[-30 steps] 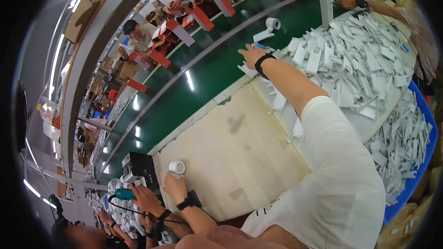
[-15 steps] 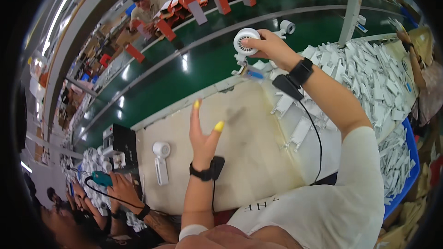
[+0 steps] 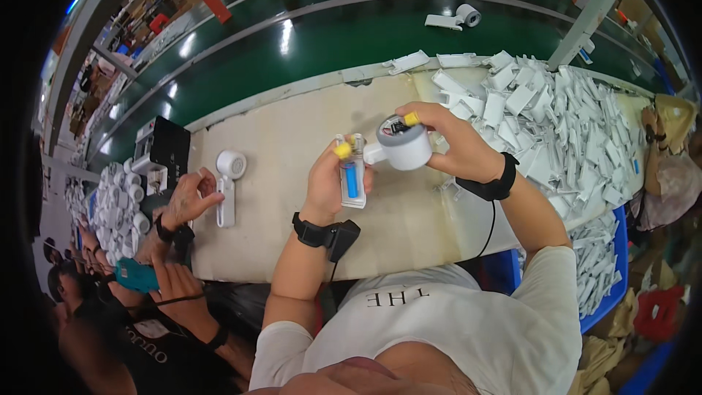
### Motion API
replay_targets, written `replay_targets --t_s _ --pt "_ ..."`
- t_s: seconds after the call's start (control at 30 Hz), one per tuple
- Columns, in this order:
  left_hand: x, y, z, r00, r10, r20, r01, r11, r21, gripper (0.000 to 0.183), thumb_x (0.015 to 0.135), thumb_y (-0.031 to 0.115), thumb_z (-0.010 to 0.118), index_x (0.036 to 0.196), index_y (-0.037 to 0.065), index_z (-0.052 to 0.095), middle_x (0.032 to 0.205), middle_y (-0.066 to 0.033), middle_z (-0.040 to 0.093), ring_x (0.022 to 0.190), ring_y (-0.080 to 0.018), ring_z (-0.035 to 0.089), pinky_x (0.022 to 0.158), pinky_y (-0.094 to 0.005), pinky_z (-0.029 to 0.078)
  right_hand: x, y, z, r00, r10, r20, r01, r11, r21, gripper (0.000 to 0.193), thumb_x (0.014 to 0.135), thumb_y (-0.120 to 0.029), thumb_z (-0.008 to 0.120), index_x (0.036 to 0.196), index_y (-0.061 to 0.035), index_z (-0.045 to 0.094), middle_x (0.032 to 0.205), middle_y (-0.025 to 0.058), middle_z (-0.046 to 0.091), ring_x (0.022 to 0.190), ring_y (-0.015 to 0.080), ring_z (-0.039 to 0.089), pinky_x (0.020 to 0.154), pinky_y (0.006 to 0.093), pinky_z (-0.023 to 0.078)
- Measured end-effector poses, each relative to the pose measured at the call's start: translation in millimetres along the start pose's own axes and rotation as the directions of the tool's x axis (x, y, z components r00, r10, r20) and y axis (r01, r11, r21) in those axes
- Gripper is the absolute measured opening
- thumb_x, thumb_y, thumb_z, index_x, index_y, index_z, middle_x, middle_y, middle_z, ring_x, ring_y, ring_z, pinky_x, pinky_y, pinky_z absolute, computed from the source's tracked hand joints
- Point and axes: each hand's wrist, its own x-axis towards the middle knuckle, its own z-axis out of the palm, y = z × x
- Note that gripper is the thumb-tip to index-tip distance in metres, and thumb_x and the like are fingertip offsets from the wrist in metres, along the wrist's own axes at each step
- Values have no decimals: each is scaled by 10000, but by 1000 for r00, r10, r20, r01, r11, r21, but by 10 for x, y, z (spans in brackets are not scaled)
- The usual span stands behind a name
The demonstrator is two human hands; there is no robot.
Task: Assembling small handheld electronic fans by attaching motor heads to handles and applying decorative stickers.
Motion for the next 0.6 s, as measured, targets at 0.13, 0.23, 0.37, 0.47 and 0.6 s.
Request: replay_targets --t_s 0.13,0.23,0.37,0.47,0.6 --pt "-74 8 262 974 -81 -214 165 896 412 193 869 104 388 1033 32 460 839 -107 595 613 -165 591 536 -277 492 -85 67 -68 964 -254 83 267 921 -282 495 653 70 673 1081 -119 512 1236 129 536 1069 335 549 878 360 452" --pt "-87 -28 275 983 -59 -173 142 843 519 164 847 80 431 998 26 467 822 -92 595 613 -139 584 535 -264 485 -85 210 -52 935 -354 -29 327 890 -319 539 627 72 687 1085 -133 489 1214 125 550 1049 314 561 862 372 451" --pt "-87 -57 282 987 -7 -162 115 732 672 145 823 46 498 963 23 471 806 -79 588 609 -114 565 546 -254 472 -56 180 -16 934 -353 -52 320 894 -314 553 617 74 685 1084 -139 478 1205 121 555 1029 314 562 877 382 440" --pt "-96 -100 265 986 100 -136 35 665 746 145 794 32 517 934 27 476 767 -62 591 603 -101 558 541 -246 462 -50 127 -12 943 -330 -44 295 889 -350 539 612 78 681 1066 -130 478 1195 115 561 1012 316 561 886 389 431" --pt "-98 -114 230 975 177 -135 4 591 806 166 749 106 582 847 2 496 648 -72 561 536 -117 532 514 -256 429 -65 -49 -38 971 -237 12 229 925 -302 606 624 18 722 1157 -110 463 1227 123 524 1084 308 529 942 392 401"
